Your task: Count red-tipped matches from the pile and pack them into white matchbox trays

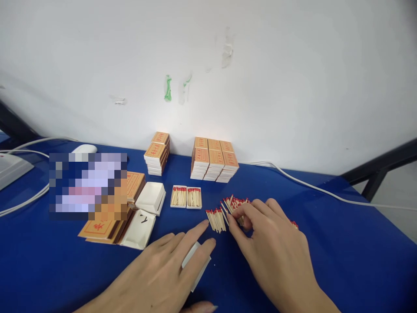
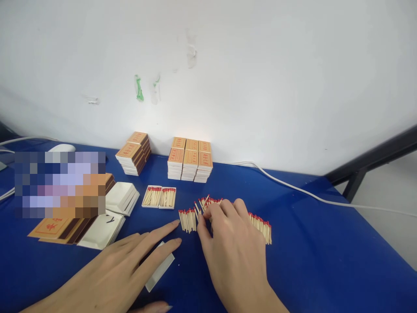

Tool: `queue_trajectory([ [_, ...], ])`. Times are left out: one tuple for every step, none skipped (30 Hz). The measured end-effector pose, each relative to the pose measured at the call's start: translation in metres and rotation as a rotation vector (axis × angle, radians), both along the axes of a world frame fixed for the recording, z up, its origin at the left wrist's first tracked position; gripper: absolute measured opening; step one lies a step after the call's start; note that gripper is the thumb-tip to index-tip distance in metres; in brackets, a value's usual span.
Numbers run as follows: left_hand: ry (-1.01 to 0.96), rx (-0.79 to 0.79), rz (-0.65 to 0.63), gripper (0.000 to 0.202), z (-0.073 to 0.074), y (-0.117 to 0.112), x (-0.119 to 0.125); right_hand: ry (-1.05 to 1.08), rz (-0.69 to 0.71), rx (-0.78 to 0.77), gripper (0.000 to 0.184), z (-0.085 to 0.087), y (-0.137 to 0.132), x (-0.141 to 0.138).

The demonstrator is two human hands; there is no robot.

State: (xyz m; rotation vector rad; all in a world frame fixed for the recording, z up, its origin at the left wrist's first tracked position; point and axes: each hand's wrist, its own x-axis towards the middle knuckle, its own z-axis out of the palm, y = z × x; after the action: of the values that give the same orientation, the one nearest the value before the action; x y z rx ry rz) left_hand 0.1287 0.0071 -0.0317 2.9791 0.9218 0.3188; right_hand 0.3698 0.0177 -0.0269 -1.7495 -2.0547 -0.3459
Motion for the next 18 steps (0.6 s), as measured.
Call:
queue_trajectory([
  [-0.001,0.005,-0.002,0.08,0.0002,0.0001,0.0,0.001,-0.005,0.001,0.02,0.0011,-0.0008,0.0004],
  [-0.004,0.01,-0.002,0.08,0.0005,0.0001,0.0,-0.002,-0.009,0.002,0.02,0.0022,-0.0014,0.0009],
  [-0.005,0.013,-0.002,0.08,0.0009,0.0001,0.0001,-0.009,-0.011,0.004,0.02,0.0031,-0.002,0.0015],
  [-0.006,0.019,-0.001,0.08,0.0013,0.0,0.0002,-0.019,-0.013,0.005,0.02,0.0038,-0.0024,0.0023],
  [-0.005,0.021,0.0,0.08,0.0015,0.0,0.0004,-0.032,-0.015,0.006,0.021,0.0043,-0.0026,0.0031],
  [-0.004,0.023,0.001,0.08,0.0015,0.0,0.0006,-0.045,-0.015,0.004,0.023,0.0046,-0.0028,0.0038],
  [0.001,0.022,0.001,0.08,0.0013,0.0001,0.0008,-0.056,-0.014,0.0,0.024,0.0046,-0.0029,0.0045],
  [0.001,0.021,0.0,0.08,0.0009,0.0003,0.0011,-0.063,-0.013,-0.006,0.024,0.0045,-0.003,0.005],
  [0.001,0.019,-0.001,0.08,0.0005,0.0005,0.0014,-0.067,-0.013,-0.011,0.024,0.0044,-0.0029,0.0053],
  [0.002,0.018,0.001,0.08,0.0,0.0009,0.0018,-0.066,-0.014,-0.014,0.023,0.0042,-0.0028,0.0055],
  [0.002,0.014,0.001,0.081,-0.0003,0.0011,0.002,-0.061,-0.015,-0.015,0.022,0.004,-0.0027,0.0054],
  [0.001,0.016,0.001,0.081,-0.0004,0.0013,0.0022,-0.055,-0.015,-0.016,0.022,0.0038,-0.0025,0.0052],
  [0.0,0.017,0.003,0.082,-0.0003,0.0013,0.0023,-0.049,-0.014,-0.016,0.021,0.0035,-0.0023,0.0048],
  [-0.002,0.019,0.006,0.081,0.0001,0.0011,0.0023,-0.045,-0.01,-0.016,0.021,0.0031,-0.002,0.0043],
  [-0.006,0.022,0.007,0.081,0.0006,0.0009,0.0023,-0.041,-0.005,-0.016,0.022,0.0026,-0.0016,0.0038],
  [-0.007,0.026,0.007,0.08,0.001,0.0006,0.0023,-0.035,0.0,-0.014,0.021,0.0019,-0.0011,0.0032],
  [-0.007,0.03,0.007,0.08,0.0014,0.0003,0.0023,-0.029,0.004,-0.013,0.021,0.001,-0.0006,0.0025],
  [-0.009,0.037,0.006,0.079,0.0014,0.0001,0.0023,-0.023,0.007,-0.011,0.02,0.0001,-0.0001,0.0018],
])
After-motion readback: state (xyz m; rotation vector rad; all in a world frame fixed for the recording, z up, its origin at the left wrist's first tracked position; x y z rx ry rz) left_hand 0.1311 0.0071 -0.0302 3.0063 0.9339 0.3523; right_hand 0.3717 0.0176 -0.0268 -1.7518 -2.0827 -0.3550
